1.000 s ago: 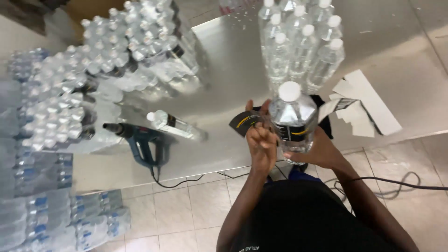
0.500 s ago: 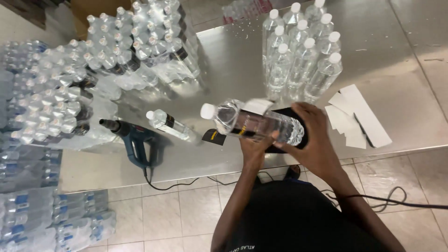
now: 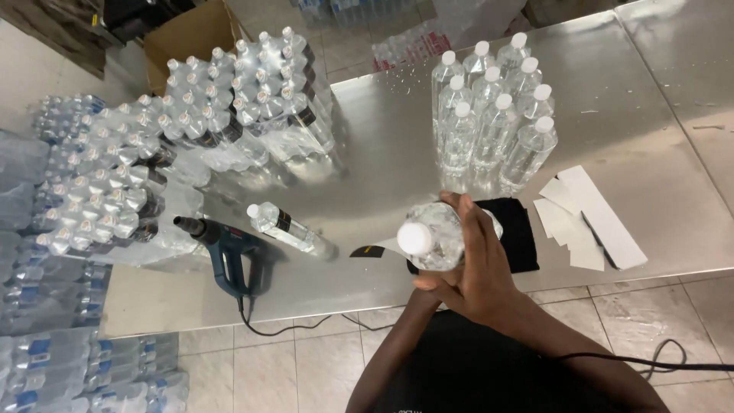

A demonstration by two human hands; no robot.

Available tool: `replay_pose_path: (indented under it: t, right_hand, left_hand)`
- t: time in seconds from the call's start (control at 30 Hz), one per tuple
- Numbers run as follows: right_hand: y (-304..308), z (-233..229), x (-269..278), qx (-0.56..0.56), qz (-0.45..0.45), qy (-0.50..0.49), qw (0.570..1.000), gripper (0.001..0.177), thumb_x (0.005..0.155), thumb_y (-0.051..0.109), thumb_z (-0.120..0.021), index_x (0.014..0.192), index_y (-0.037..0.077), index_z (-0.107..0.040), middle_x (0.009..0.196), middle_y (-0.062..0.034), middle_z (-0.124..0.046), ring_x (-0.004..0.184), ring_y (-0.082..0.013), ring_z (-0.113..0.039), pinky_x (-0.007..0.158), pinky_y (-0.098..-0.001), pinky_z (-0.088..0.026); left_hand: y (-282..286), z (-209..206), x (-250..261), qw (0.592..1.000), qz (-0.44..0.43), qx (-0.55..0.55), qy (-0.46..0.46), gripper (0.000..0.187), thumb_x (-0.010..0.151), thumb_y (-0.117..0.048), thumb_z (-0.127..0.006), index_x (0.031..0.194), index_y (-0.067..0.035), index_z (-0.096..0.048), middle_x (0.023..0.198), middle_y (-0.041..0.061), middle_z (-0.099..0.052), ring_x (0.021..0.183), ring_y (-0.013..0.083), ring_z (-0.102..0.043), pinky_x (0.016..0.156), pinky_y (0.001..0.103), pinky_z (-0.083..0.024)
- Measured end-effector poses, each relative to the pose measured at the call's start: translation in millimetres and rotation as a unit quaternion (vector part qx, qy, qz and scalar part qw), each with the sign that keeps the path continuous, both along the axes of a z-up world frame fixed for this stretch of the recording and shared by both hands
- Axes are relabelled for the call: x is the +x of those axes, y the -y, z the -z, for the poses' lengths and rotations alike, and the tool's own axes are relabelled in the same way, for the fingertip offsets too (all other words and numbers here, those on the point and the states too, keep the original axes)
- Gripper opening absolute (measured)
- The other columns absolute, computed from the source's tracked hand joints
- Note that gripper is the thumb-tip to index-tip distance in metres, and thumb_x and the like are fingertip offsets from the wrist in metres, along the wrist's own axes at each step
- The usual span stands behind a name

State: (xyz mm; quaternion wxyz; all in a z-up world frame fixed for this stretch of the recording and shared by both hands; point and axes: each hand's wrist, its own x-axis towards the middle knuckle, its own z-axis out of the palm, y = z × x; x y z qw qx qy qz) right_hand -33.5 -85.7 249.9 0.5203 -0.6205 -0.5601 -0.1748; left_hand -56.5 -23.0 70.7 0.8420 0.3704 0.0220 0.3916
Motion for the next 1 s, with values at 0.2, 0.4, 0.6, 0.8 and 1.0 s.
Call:
replay_pose_path:
  t: [0.2, 0.4, 0.6, 0.8, 1.0]
  right_hand:
    - [5, 5, 25, 0.037, -0.178, -0.193, 0.964, 0.125, 0.082, 0.070, -0.076, 0.159, -0.019, -0.033, 0.133, -0.0312, -0.073, 0.129, -0.0485, -0.072, 0.110, -0.0609, -0.055]
    - [-5, -6, 40, -0.097, -0.178, -0.187, 0.961, 0.126, 0.080, 0.088, -0.057, 0.167, -0.001, -0.038, 0.147, -0.0235, -0.070, 0.136, -0.0499, -0.065, 0.108, -0.0667, -0.051]
    - [42, 15, 73, -0.248, -0.091, -0.150, 0.953, 0.120, 0.079, 0.082, -0.068, 0.169, 0.008, -0.039, 0.169, -0.0179, -0.048, 0.165, -0.0462, -0.020, 0.135, -0.0597, -0.005]
    - [28, -14, 58, -0.417, -0.098, -0.360, 0.829, 0.132, 0.075, 0.037, -0.099, 0.175, 0.013, -0.016, 0.171, -0.0264, -0.040, 0.159, -0.0484, -0.034, 0.129, -0.0666, -0.030]
    - [15, 70, 51, -0.258, -0.034, -0.431, 0.864, 0.095, 0.073, 0.041, -0.097, 0.154, 0.012, -0.057, 0.144, -0.0152, -0.071, 0.137, -0.0354, -0.062, 0.115, -0.0533, -0.050]
  left_hand:
    - [-20, -35, 3, 0.984, 0.014, 0.101, -0.147, 0.089, 0.082, -0.052, -0.089, 0.152, -0.013, -0.051, 0.148, 0.002, -0.050, 0.140, 0.0162, -0.050, 0.119, 0.033, -0.045]
    - [-25, -70, -20, 0.932, 0.037, 0.183, -0.312, 0.078, 0.074, -0.046, -0.095, 0.140, -0.013, -0.068, 0.129, 0.005, -0.068, 0.125, 0.0154, -0.066, 0.107, 0.027, -0.056]
    - [-44, -110, -36, 0.855, 0.034, 0.256, -0.449, 0.068, 0.066, -0.040, -0.101, 0.127, -0.013, -0.084, 0.109, 0.008, -0.086, 0.110, 0.0146, -0.081, 0.095, 0.020, -0.067]
    - [-70, -87, -29, 0.956, 0.147, 0.162, -0.193, 0.090, 0.061, 0.008, -0.100, 0.145, 0.003, -0.066, 0.137, 0.020, -0.075, 0.127, 0.0182, -0.066, 0.110, 0.039, -0.059]
    - [-58, -166, -24, 0.869, 0.069, 0.335, -0.358, 0.151, 0.058, -0.040, -0.101, 0.171, -0.001, -0.010, 0.176, 0.030, -0.001, 0.165, 0.0517, -0.003, 0.135, 0.063, -0.010]
